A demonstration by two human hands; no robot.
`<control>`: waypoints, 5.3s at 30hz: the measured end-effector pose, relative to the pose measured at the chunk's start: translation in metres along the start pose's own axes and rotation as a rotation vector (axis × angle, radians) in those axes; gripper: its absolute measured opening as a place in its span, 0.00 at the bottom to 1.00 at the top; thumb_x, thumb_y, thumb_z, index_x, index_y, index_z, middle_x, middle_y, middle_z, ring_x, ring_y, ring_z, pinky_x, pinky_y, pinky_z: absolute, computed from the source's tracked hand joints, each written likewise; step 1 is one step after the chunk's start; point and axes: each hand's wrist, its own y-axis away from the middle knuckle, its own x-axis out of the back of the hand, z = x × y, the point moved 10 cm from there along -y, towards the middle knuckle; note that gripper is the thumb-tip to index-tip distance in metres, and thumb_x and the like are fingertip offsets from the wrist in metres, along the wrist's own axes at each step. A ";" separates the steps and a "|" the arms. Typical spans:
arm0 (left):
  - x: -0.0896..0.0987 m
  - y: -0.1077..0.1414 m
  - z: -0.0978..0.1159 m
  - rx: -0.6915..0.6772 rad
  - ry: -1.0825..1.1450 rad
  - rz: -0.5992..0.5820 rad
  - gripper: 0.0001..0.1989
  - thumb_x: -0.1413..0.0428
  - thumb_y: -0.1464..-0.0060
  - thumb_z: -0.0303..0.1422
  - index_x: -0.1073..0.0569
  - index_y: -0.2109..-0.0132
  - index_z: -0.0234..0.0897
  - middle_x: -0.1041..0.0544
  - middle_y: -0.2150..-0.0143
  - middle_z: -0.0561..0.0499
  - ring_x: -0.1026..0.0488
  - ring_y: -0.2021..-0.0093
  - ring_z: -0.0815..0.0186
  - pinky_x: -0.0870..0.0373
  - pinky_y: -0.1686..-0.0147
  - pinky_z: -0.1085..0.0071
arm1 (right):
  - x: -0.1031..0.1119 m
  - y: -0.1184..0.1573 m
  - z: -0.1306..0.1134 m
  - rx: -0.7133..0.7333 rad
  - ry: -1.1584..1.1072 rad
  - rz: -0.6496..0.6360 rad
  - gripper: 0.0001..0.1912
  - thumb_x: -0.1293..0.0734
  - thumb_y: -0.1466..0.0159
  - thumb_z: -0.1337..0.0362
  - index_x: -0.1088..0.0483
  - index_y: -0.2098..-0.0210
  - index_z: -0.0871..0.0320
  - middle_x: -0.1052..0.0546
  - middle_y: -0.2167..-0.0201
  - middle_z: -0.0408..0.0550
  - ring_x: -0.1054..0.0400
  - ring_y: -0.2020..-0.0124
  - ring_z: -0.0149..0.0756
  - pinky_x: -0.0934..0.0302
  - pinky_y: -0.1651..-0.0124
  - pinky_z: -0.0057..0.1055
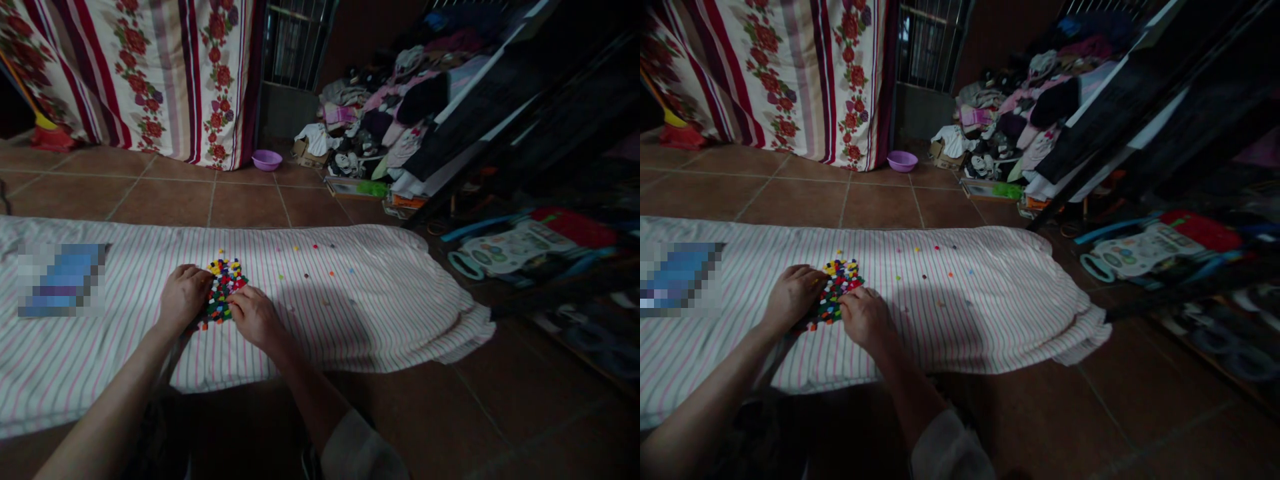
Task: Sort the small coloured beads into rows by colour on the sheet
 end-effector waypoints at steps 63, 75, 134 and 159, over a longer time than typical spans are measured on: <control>0.000 0.005 -0.027 0.150 0.332 -0.018 0.16 0.54 0.40 0.38 0.23 0.58 0.40 0.19 0.58 0.48 0.26 0.56 0.60 0.43 0.39 0.50 | 0.005 -0.003 -0.001 -0.006 -0.041 0.017 0.10 0.39 0.33 0.68 0.25 0.59 0.55 0.25 0.61 0.48 0.31 0.58 0.34 0.37 0.53 0.30; 0.010 0.011 -0.034 0.137 0.209 -0.043 0.15 0.53 0.43 0.34 0.22 0.58 0.38 0.20 0.60 0.46 0.28 0.57 0.57 0.34 0.48 0.55 | 0.000 -0.006 0.002 -0.017 -0.037 0.009 0.11 0.39 0.33 0.69 0.25 0.60 0.56 0.24 0.61 0.48 0.30 0.58 0.34 0.37 0.53 0.30; 0.021 0.002 0.021 0.022 0.429 0.025 0.11 0.49 0.45 0.39 0.26 0.68 0.40 0.24 0.59 0.47 0.33 0.46 0.57 0.33 0.45 0.56 | 0.013 -0.008 0.001 -0.036 -0.176 0.169 0.16 0.40 0.35 0.70 0.30 0.49 0.57 0.25 0.55 0.52 0.31 0.52 0.38 0.36 0.48 0.35; 0.018 0.010 0.028 -0.040 0.448 -0.006 0.14 0.49 0.44 0.43 0.23 0.64 0.42 0.22 0.54 0.46 0.35 0.40 0.53 0.37 0.39 0.48 | 0.041 0.000 0.012 -0.030 -0.108 0.174 0.07 0.38 0.35 0.68 0.29 0.60 0.55 0.25 0.61 0.47 0.30 0.58 0.34 0.36 0.52 0.30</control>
